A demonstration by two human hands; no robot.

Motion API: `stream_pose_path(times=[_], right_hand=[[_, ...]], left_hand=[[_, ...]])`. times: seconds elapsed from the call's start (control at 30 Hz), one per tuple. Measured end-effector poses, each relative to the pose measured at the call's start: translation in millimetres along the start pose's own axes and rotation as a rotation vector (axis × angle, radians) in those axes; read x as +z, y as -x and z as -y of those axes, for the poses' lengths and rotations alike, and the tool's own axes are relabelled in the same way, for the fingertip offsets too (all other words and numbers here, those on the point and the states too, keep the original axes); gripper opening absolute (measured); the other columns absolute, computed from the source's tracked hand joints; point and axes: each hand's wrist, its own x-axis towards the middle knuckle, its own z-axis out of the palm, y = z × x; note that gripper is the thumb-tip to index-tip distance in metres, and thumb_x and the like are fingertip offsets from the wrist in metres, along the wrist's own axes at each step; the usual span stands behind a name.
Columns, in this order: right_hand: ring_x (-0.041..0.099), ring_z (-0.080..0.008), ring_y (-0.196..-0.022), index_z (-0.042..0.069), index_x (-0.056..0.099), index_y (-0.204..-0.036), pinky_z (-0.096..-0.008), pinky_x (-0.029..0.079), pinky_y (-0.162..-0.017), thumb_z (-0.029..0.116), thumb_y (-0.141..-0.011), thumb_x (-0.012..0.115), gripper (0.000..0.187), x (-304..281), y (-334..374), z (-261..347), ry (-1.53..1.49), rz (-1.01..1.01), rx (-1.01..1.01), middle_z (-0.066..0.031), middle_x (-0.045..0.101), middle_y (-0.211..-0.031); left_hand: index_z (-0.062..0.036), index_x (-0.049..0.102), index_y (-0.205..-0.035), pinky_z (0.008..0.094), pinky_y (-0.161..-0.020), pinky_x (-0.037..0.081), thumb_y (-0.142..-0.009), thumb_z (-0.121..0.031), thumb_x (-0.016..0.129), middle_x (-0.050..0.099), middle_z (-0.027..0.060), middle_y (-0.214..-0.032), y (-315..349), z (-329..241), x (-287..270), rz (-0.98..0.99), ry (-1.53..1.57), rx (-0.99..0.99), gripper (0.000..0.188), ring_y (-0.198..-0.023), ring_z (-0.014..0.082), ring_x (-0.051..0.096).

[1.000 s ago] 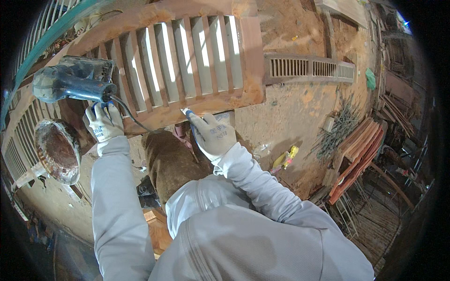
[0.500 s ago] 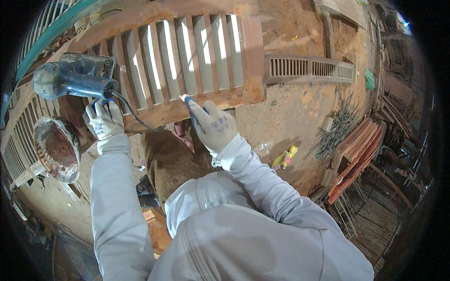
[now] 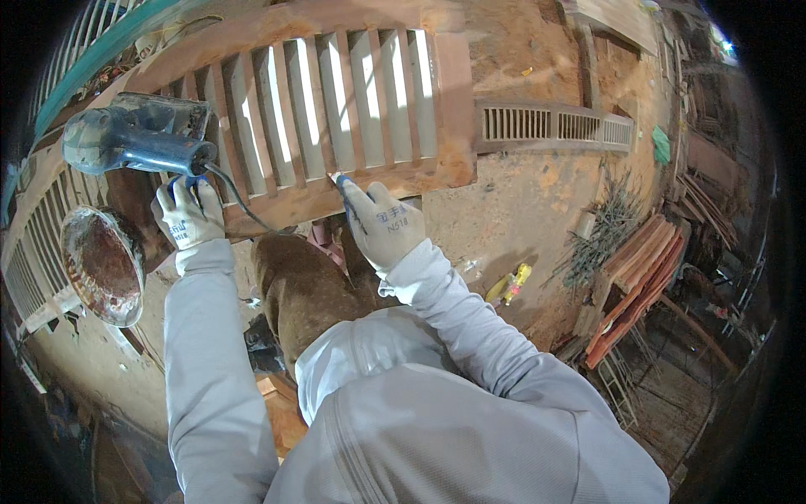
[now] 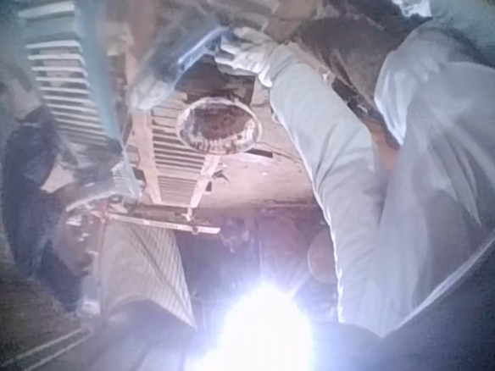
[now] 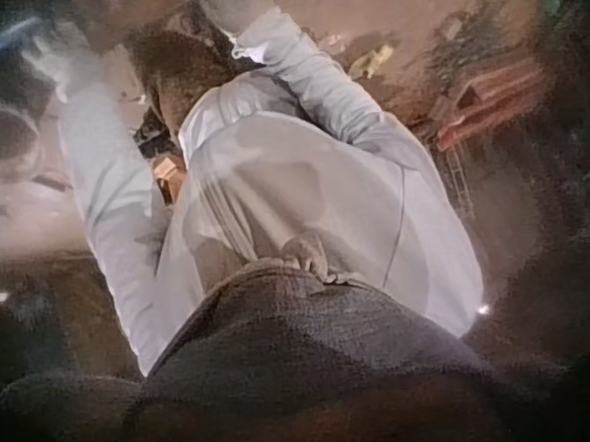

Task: The person applies a brown finish to wooden slatted panels using a brush and a heat gun, then sands the surface with a sanding block. The person works on multiple panels in a workshop setting.

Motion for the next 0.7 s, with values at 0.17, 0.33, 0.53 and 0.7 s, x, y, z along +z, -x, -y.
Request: stream_pose_path(times=[0.17, 0.33, 0.53, 0.7], right_hand=[[0.065, -0.0305, -0.068, 0.016, 0.059, -0.134, -0.0407, 0.053, -0.059, 0.02, -0.094, 0.061, 0.04, 8.8, 11.5, -8.8, 0.006, -0.001, -0.083, -0.0085, 0.058, -0.09], [0.066, -0.027, -0.076, 0.015, 0.058, -0.133, -0.0408, 0.053, -0.063, 0.022, -0.092, 0.058, 0.041, -1.9, -5.3, -11.0, 0.031, 0.034, -0.144, -0.0085, 0.058, -0.094], [0.069, -0.026, -0.079, 0.015, 0.058, -0.132, -0.041, 0.055, -0.067, 0.02, -0.093, 0.056, 0.039, 1.2, -7.1, -27.2, 0.21, 0.18, -0.238, -0.0092, 0.06, -0.095], [0.069, -0.0275, -0.081, 0.014, 0.06, -0.129, -0.0417, 0.055, -0.068, 0.019, -0.094, 0.055, 0.036, -25.8, -2.3, -26.9, 0.195, 0.263, -0.237, -0.0096, 0.061, -0.096]], left_hand=[[-0.0019, 0.065, -0.103, 0.0514, -0.084, 0.047, -0.089, -0.024, 0.065, 0.061, 0.0197, -0.106, 1.3, -0.6, -0.5, 0.002, -0.01, -0.009, 0.025, -0.098, 0.0408, 0.057], [0.0003, 0.065, -0.105, 0.0524, -0.085, 0.047, -0.091, -0.026, 0.064, 0.06, 0.0229, -0.109, 1.8, 0.9, -0.5, 0.02, -0.021, -0.025, 0.03, -0.099, 0.0428, 0.057], [0.0035, 0.065, -0.111, 0.055, -0.088, 0.048, -0.091, -0.031, 0.063, 0.059, 0.0292, -0.114, 3.3, 0.7, -1.2, 0.055, -0.045, -0.053, 0.04, -0.103, 0.0467, 0.057], [0.002, 0.066, -0.105, 0.0533, -0.085, 0.049, -0.089, -0.028, 0.064, 0.061, 0.0256, -0.11, -0.5, -1.3, -3.5, 0.033, -0.015, -0.018, 0.034, -0.098, 0.0447, 0.059]])
